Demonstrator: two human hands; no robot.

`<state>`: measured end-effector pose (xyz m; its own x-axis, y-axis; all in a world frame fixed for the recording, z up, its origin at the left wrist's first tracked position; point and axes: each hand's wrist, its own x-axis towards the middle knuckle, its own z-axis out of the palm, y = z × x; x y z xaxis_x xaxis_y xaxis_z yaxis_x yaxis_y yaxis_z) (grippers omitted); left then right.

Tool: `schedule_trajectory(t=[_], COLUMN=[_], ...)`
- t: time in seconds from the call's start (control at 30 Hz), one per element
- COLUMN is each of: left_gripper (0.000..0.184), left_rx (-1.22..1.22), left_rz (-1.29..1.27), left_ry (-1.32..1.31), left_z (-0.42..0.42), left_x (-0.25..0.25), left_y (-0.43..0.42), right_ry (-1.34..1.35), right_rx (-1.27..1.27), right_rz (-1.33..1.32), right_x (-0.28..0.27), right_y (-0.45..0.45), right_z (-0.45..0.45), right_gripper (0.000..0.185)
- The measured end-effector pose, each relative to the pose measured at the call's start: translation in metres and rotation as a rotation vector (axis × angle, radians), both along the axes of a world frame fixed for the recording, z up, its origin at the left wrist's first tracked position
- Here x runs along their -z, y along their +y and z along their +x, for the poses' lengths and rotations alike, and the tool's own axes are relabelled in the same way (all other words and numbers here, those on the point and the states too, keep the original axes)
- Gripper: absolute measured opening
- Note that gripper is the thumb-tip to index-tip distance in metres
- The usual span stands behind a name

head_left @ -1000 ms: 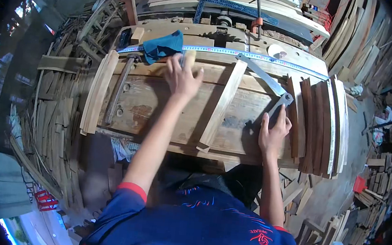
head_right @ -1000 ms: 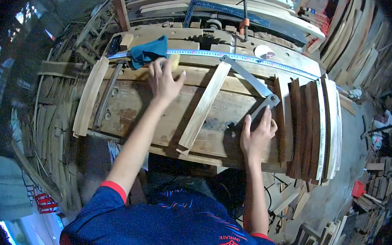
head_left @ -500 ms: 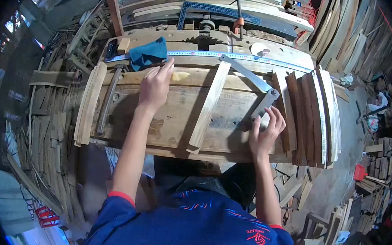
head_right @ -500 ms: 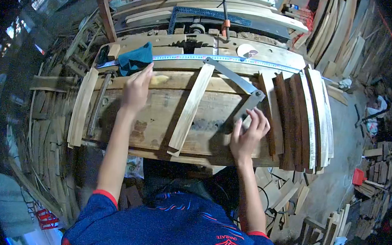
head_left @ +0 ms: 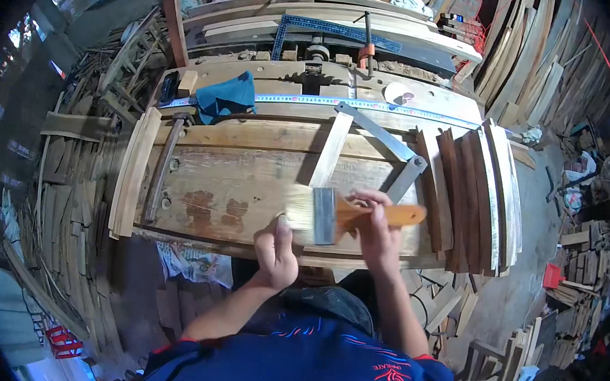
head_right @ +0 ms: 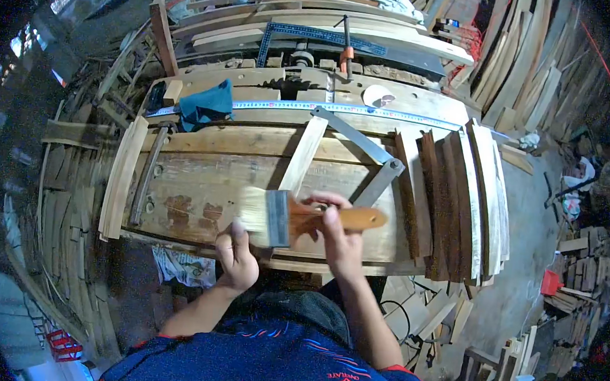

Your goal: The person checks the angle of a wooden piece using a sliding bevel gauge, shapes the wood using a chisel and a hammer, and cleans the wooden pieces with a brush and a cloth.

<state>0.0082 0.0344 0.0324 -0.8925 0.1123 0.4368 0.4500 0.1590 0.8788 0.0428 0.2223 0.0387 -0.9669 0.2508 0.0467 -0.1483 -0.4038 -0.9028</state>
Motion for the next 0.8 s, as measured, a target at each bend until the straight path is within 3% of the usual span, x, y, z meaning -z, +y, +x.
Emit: schedule_trajectory(t=[0.03, 0.07, 0.13, 0.17, 0.2, 0.23, 0.27, 0.3, 0.33, 0.37, 0.4, 0.5, 0.53, 0.57, 0.6, 0.67, 0.73, 0.8], left_gripper=[0.032, 0.030, 0.043, 0.054, 0.065, 0.095, 0.096, 0.097, 0.098, 0.096, 0.095, 0.090, 0.088, 0.086, 0.084, 0.082, 0.081, 0.080], left_rx=[0.020, 0.041, 0.137, 0.132, 0.125, 0.136, 0.130, 0.124, 0.114, -0.015, -0.023, -0.006, -0.051, -0.053, -0.051, -0.037, -0.020, -0.007], left_rz=[-0.079, -0.156, -0.295, -0.348, -0.404, -0.521, -0.591, -0.660, -0.727, -0.534, -0.554, -0.542, -0.571, -0.560, -0.549, -0.567, -0.594, -0.625], left_ry=[0.073, 0.151, 0.161, 0.162, 0.162, 0.091, 0.105, 0.123, 0.148, 0.204, 0.184, 0.139, 0.215, 0.230, 0.244, 0.234, 0.251, 0.296], left_z=[-0.007, -0.015, -0.026, -0.026, -0.023, -0.019, -0.015, -0.012, -0.011, -0.008, -0.009, -0.012, -0.012, -0.013, -0.013, -0.013, -0.013, -0.014], left_x=[0.009, 0.014, 0.006, 0.009, 0.013, 0.024, 0.031, 0.035, 0.041, 0.052, 0.057, 0.062, 0.062, 0.066, 0.070, 0.070, 0.068, 0.064], left_y=[-0.007, -0.014, -0.023, -0.026, -0.029, -0.032, -0.034, -0.033, -0.030, -0.024, -0.022, -0.023, -0.022, -0.022, -0.021, -0.020, -0.023, -0.025], right_ry=[-0.003, 0.019, -0.118, -0.062, -0.227, -0.140, -0.051, -0.161, -0.109, -0.017, 0.072, -0.068, 0.068, 0.108, -0.026, 0.322, 0.015, 0.202], right_rx=[0.055, 0.060, 0.150, 0.175, 0.030, -0.059, -0.145, -0.285, -0.406, -0.365, -0.324, -0.213, -0.100, -0.006, 0.026, 0.094, -0.144, -0.186], right_rz=[0.043, 0.099, 0.525, 0.620, 0.664, 0.556, 0.445, 0.383, 0.477, 0.553, 0.624, 0.645, 0.826, 1.001, 1.138, 1.462, 1.575, 1.592], right_x=[-0.008, -0.021, -0.038, -0.031, -0.031, -0.019, -0.009, -0.021, -0.008, 0.001, 0.004, -0.008, 0.015, -0.011, -0.016, -0.010, -0.017, 0.000], right_y=[0.004, 0.010, 0.021, 0.022, 0.022, 0.016, 0.006, -0.004, -0.008, -0.005, -0.004, 0.034, 0.059, 0.063, 0.071, 0.069, 0.037, 0.005], right_z=[-0.004, -0.005, -0.014, -0.021, -0.029, -0.035, -0.042, -0.048, -0.062, -0.070, -0.079, -0.103, -0.124, -0.129, -0.141, -0.155, -0.149, -0.130], right_gripper=[0.032, 0.028, 0.024, 0.021, 0.017, 0.017, 0.018, 0.020, 0.022, 0.022, 0.022, 0.017, 0.016, 0.015, 0.011, 0.009, 0.013, 0.014])
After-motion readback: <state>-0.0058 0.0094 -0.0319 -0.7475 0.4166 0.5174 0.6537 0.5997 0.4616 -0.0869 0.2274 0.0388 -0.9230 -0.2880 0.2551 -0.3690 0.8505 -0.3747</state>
